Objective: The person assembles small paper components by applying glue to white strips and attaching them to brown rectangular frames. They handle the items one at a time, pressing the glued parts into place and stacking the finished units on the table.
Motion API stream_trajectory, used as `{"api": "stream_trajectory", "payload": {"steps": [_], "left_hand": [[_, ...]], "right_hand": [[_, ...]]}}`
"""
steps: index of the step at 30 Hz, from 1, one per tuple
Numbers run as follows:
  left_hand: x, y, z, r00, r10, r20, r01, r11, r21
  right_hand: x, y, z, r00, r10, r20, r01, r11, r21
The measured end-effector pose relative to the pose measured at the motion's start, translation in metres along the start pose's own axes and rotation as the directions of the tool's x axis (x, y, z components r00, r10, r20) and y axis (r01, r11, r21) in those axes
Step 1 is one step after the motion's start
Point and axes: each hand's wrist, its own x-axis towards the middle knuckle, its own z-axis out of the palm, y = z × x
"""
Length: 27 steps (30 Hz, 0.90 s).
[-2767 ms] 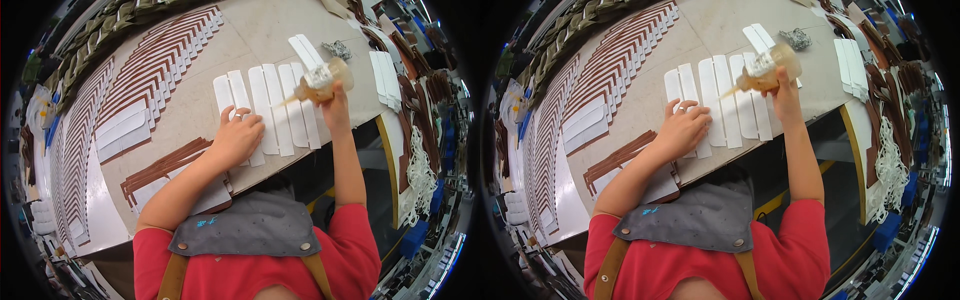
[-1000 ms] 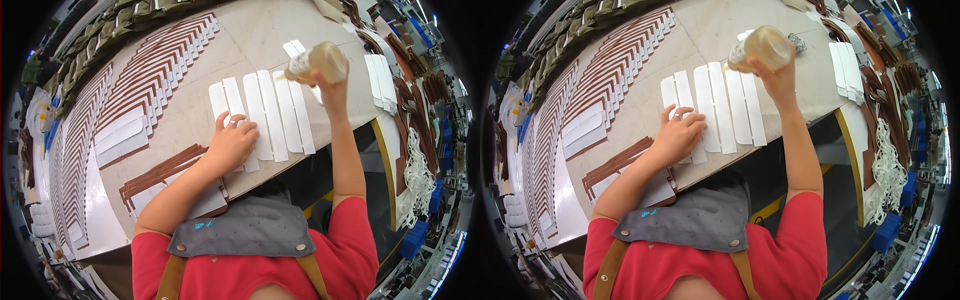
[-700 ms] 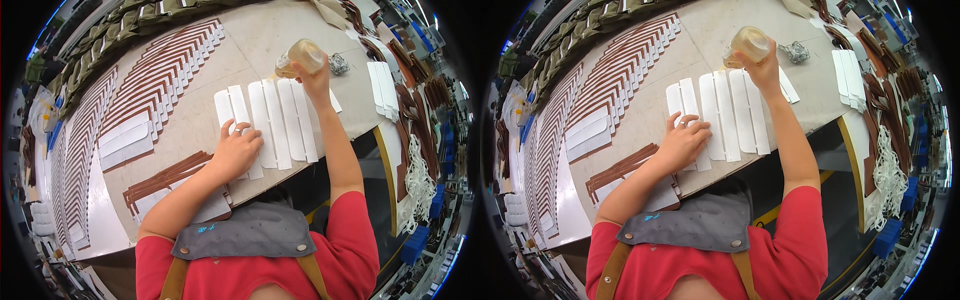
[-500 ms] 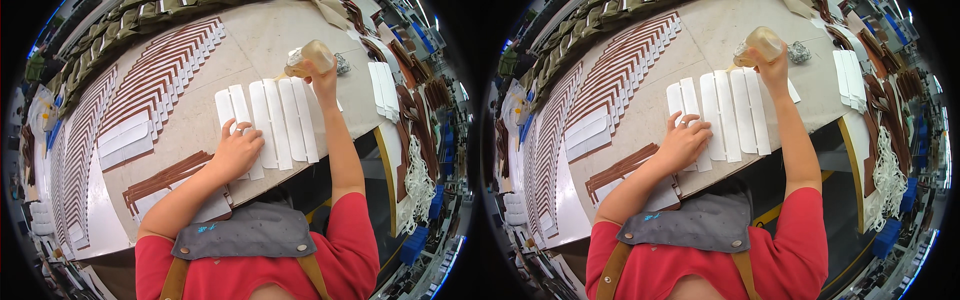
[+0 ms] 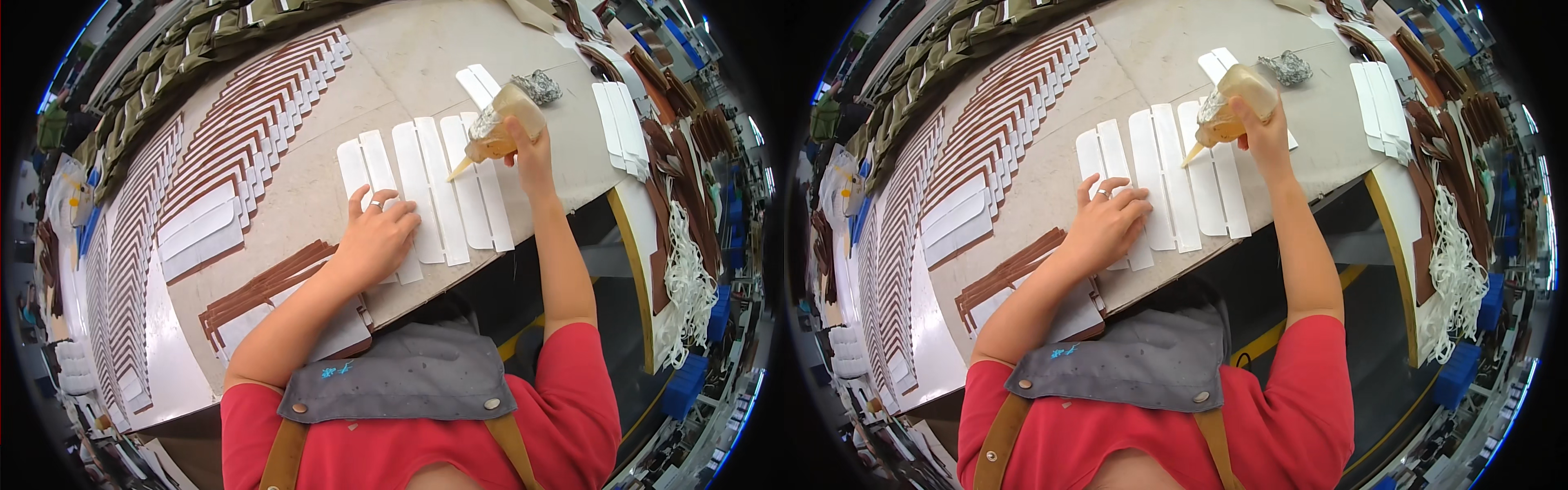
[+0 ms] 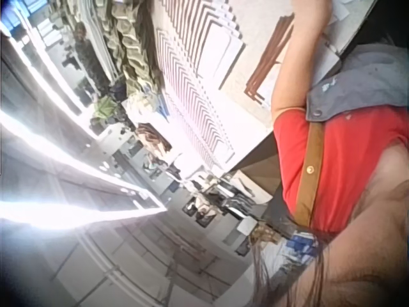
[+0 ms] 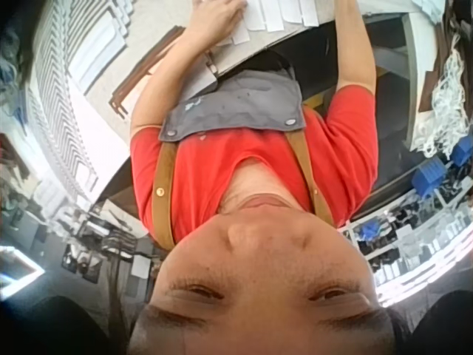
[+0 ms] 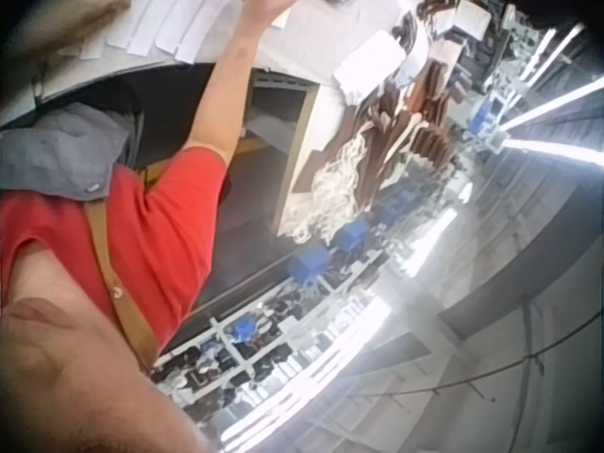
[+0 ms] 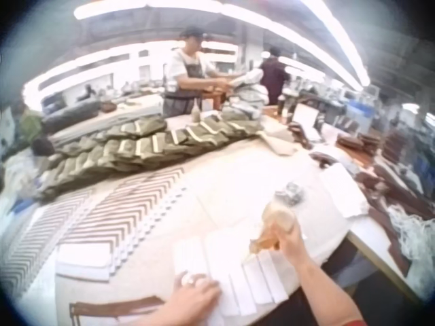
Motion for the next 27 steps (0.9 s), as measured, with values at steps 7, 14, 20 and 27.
{"api": "stream_trajectory", "payload": {"steps": [7,14,20,27], "left_hand": [[0.0,0.002,0.0,1.0,-0.001,-0.004,0.001,1.0,0.031],[0.002,0.004,-0.002,1.0,-0.005,0.019,0.005,0.999,0.037],[0.019,0.003,-0.02,0.979,-0.011,0.202,-0.002,0.998,0.066],[0.045,0.034,-0.006,0.989,0.103,0.107,-0.104,0.995,0.0]], "right_hand": [[-0.043,0.002,-0.018,0.997,0.059,0.049,-0.061,0.998,0.026],[-0.074,0.007,-0.033,0.99,0.103,0.092,-0.121,0.971,0.205],[-0.02,-0.01,-0.033,0.997,-0.012,-0.082,0.039,0.944,0.328],[0.05,0.009,-0.023,0.974,-0.186,-0.129,0.19,0.982,0.014]]}}
